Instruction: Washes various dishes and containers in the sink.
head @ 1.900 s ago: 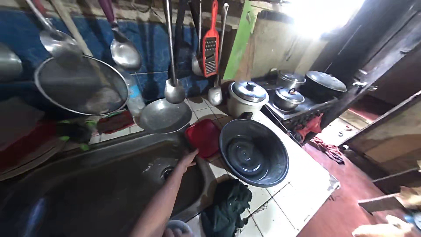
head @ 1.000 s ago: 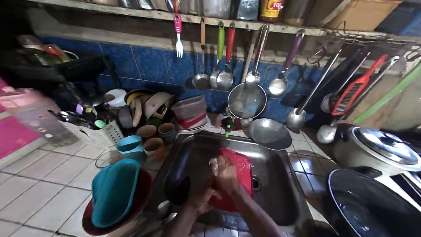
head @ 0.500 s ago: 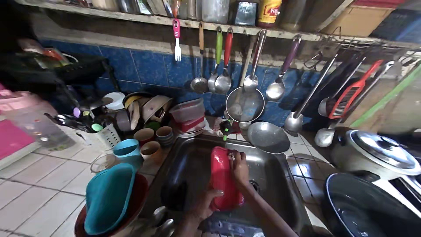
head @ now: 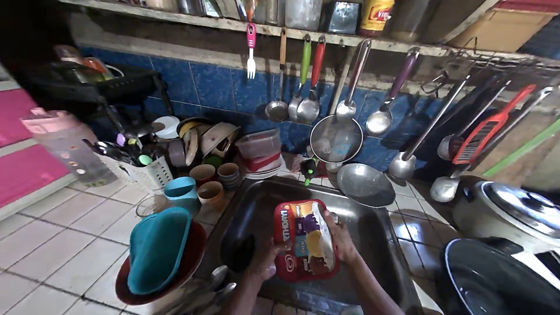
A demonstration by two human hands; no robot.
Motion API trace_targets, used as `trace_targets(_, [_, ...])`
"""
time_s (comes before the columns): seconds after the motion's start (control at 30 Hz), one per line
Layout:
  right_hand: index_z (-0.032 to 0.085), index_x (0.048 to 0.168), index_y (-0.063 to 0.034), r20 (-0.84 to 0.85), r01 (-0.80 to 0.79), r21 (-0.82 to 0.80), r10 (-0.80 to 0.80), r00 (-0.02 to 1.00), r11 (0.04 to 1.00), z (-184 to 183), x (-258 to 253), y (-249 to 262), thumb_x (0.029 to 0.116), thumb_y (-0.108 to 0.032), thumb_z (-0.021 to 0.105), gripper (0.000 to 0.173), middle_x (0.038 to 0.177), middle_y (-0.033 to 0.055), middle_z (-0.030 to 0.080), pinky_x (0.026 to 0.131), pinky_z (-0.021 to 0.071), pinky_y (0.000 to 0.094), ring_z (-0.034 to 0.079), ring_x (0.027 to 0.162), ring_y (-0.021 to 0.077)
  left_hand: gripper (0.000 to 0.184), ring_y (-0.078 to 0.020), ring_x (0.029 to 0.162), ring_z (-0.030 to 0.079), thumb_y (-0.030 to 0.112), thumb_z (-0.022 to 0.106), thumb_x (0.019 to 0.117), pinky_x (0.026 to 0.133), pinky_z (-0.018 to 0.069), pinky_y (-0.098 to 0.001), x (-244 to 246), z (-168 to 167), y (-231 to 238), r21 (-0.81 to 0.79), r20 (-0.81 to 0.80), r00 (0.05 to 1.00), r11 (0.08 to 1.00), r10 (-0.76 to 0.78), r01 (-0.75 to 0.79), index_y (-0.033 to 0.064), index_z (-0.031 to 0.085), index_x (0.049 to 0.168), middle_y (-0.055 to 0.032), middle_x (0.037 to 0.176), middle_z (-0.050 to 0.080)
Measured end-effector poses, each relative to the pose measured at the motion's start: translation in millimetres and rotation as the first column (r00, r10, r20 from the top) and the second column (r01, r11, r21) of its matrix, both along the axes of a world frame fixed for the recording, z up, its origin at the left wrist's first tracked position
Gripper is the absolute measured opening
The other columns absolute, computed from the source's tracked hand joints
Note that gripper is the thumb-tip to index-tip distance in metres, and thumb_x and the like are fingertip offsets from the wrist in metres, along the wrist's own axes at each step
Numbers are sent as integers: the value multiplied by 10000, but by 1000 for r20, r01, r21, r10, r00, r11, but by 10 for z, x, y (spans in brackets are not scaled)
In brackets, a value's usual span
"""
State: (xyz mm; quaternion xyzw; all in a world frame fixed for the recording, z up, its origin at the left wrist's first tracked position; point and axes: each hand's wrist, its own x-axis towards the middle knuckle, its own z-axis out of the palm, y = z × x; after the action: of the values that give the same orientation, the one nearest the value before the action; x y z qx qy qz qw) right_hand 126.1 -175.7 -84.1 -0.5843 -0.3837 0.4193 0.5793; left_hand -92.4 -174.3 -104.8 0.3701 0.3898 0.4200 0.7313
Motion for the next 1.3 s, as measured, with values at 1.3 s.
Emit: trace_targets(1.3, [586, 1320, 13, 801, -49, -239, 226, 555, 970, 377, -42, -812, 1052, -370, 531, 471, 965, 204, 718, 772, 575, 573, 720, 844, 375, 434, -176, 959, 675, 8, 497, 1025, 810, 601, -364, -23, 281, -4, 36, 49, 922, 922, 383, -385, 15, 383, 1443, -150, 1162, 620])
